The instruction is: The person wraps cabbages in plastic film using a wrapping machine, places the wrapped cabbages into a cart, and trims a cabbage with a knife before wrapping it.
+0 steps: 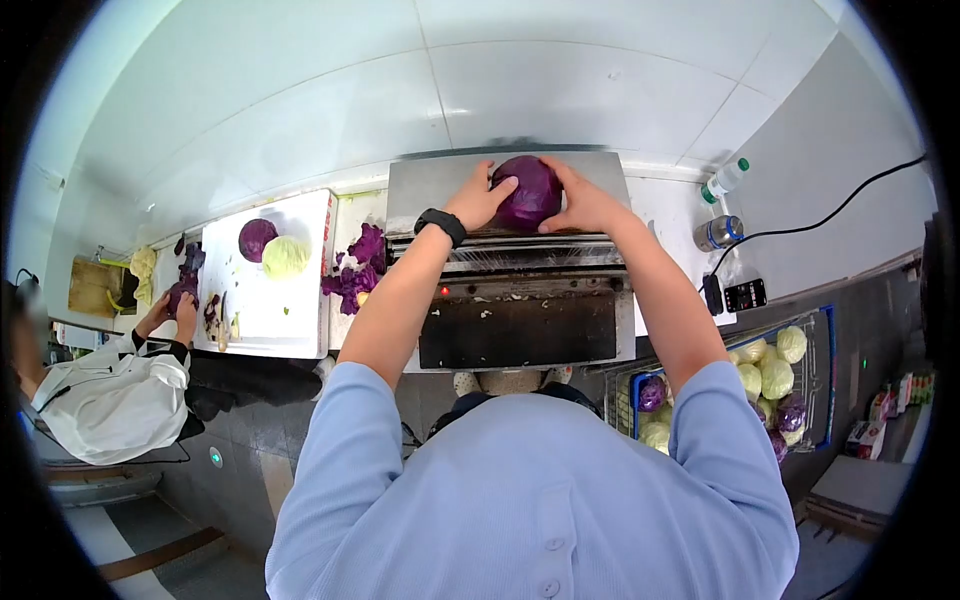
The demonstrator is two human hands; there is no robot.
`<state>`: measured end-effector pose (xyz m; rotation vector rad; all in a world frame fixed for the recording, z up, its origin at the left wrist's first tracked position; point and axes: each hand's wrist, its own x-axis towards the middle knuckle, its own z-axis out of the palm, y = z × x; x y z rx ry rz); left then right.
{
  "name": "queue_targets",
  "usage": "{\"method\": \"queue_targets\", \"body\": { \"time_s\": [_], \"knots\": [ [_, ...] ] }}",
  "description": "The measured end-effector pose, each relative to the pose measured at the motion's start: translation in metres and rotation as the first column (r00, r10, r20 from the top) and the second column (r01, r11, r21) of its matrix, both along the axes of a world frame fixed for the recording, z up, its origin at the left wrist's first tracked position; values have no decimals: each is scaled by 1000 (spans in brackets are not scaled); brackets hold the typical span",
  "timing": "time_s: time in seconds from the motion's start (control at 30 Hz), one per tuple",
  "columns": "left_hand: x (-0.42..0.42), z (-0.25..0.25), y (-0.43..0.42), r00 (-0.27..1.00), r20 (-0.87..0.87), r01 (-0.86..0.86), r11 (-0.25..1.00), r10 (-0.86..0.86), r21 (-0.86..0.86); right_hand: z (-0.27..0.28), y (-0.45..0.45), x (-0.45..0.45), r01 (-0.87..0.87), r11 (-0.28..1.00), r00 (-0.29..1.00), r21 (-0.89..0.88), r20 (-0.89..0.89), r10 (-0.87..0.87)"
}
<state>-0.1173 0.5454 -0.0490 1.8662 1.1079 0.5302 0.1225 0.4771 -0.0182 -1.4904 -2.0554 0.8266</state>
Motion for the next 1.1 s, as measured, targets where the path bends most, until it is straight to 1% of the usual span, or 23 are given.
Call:
{"method": "queue_targets", "body": {
  "time_s": [0.07, 0.13, 0.17, 0.23, 0.27, 0.33, 0.37, 0.43, 0.47, 0.57, 0.63, 0.67, 0.73, 0.77, 0.83, 0.87, 0.93, 0.97, 1.07, 1.1],
  "knots": [
    [-1, -1, 1, 992, 86, 93, 996, -92, -14, -4, 1, 3, -7, 1000, 1000, 5, -18, 7],
    [-1, -6, 2, 992, 93, 86, 996, -84, -11, -6, 2, 5, 5, 1000, 999, -3, -35, -5],
    [0, -8, 3, 992, 97, 81, 997, -80, -9, -7, 2, 5, 46, 999, 998, -14, -41, -46],
    [1, -3, -1, 991, 131, 9, 999, -4, -36, -8, 4, 4, 124, 992, 991, -37, -51, -125],
    [2, 0, -3, 989, 147, -28, 998, 36, -50, -12, 7, 5, 120, 992, 990, -46, -74, -123],
    [2, -1, -2, 987, 153, -40, 998, 47, -48, -18, 12, 6, 112, 992, 985, -63, -121, -119],
    [2, -1, -2, 986, 157, -45, 998, 52, -47, -21, 12, 7, 91, 993, 976, -79, -189, -104],
    [1, 9, -5, 996, 49, 76, 996, -78, 45, -22, 8, 2, 42, 993, 944, -107, -323, -75],
    [-1, 14, -7, 991, -10, 137, 987, -137, 84, -22, 5, 0, 90, 992, 951, -84, -288, -110],
    [0, -3, 2, 984, 20, 175, 982, -177, 73, -25, -2, -5, 210, 978, 955, 1, -214, -205],
    [1, -12, 7, 977, 95, 190, 982, -191, 25, -31, -4, -9, 277, 959, 945, 64, -200, -259],
    [1, -16, 10, 971, 132, 199, 980, -198, 3, -34, -2, -9, 272, 961, 944, 51, -208, -256],
    [0, -14, 12, 967, 148, 210, 978, -205, -16, -35, 4, -8, 264, 964, 941, 27, -227, -251],
    [0, -13, 12, 965, 157, 215, 976, -209, -28, -36, 6, -6, 261, 965, 945, 9, -207, -254],
    [-1, -13, 10, 968, 217, 154, 983, -130, -96, -27, 6, -7, 254, 967, 953, -30, -164, -256],
    [-2, -13, 9, 966, 245, 123, 983, -88, -133, -22, 5, -7, 252, 966, 950, -61, -175, -259],
    [-4, -11, 10, 976, 211, 79, 989, -51, -125, -16, 5, -8, 246, 961, 944, -127, -196, -267],
    [-5, -11, 10, 981, 193, 57, 991, -32, -122, -19, 7, -6, 244, 962, 942, -125, -206, -266],
    [-7, -10, 9, 972, 234, 57, 989, -23, -139, -30, 16, -2, 243, 964, 939, -107, -225, -262],
    [-7, -10, 9, 980, 196, 64, 994, -45, -92, -28, 16, -3, 245, 965, 939, -93, -224, -260]
  ]
}}
